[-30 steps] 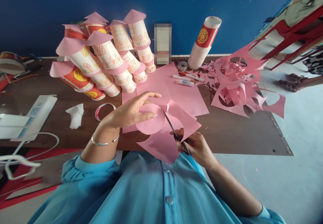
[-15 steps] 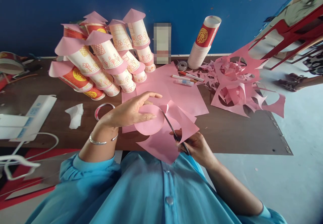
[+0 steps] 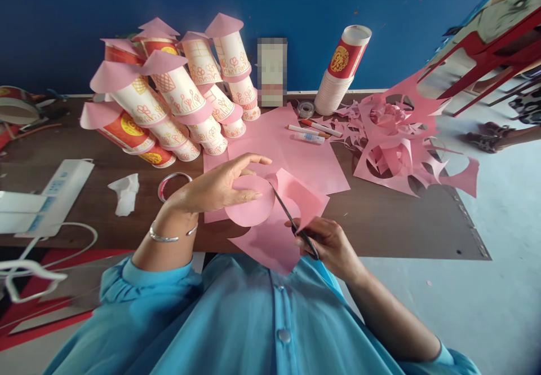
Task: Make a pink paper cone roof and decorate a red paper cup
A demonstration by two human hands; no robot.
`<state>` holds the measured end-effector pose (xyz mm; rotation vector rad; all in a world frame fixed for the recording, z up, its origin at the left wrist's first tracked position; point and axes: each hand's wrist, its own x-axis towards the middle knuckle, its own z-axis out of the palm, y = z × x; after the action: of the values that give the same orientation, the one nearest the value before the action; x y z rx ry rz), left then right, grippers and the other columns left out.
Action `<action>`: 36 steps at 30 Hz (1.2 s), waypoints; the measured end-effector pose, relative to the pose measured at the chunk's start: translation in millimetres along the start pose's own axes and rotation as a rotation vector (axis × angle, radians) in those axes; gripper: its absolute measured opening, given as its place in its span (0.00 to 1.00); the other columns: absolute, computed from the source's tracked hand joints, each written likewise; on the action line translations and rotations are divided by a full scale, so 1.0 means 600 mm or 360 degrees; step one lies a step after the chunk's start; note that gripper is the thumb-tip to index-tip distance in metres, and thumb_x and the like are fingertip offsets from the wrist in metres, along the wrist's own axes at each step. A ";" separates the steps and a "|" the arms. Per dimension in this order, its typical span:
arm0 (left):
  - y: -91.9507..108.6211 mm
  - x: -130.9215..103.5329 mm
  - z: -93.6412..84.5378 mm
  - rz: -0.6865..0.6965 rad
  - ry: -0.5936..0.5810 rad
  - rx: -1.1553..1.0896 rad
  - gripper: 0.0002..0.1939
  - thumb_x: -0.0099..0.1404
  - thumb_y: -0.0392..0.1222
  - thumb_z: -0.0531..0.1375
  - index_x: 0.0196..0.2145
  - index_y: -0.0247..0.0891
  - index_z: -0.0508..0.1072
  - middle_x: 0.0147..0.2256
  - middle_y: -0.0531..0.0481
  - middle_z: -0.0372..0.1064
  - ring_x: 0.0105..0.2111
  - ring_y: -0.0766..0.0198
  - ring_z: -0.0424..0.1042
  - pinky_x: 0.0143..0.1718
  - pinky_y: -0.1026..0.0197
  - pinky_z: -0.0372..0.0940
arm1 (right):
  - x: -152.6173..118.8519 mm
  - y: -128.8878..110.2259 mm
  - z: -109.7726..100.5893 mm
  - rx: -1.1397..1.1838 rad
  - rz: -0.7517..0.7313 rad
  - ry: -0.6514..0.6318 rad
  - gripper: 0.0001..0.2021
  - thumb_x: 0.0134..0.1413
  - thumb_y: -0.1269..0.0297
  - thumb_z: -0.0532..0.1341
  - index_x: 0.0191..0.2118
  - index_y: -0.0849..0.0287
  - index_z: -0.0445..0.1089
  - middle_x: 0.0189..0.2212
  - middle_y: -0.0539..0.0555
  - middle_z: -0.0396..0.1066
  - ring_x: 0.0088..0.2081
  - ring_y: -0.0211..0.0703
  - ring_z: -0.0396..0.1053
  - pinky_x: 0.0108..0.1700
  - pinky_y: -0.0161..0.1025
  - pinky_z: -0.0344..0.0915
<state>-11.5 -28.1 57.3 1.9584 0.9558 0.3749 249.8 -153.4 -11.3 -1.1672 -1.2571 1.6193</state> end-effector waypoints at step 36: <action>-0.046 -0.008 0.027 -0.0189 0.0770 -0.0705 0.24 0.54 0.56 0.78 0.40 0.37 0.78 0.37 0.49 0.79 0.36 0.61 0.76 0.37 0.61 0.72 | 0.030 0.007 -0.107 -0.1807 -0.0950 0.0782 0.18 0.69 0.67 0.62 0.61 0.52 0.74 0.45 0.56 0.81 0.37 0.48 0.81 0.38 0.40 0.76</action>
<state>-18.4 -32.8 26.0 1.4234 1.1660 0.9355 305.7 -119.6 -25.3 -1.4612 -1.9584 0.0616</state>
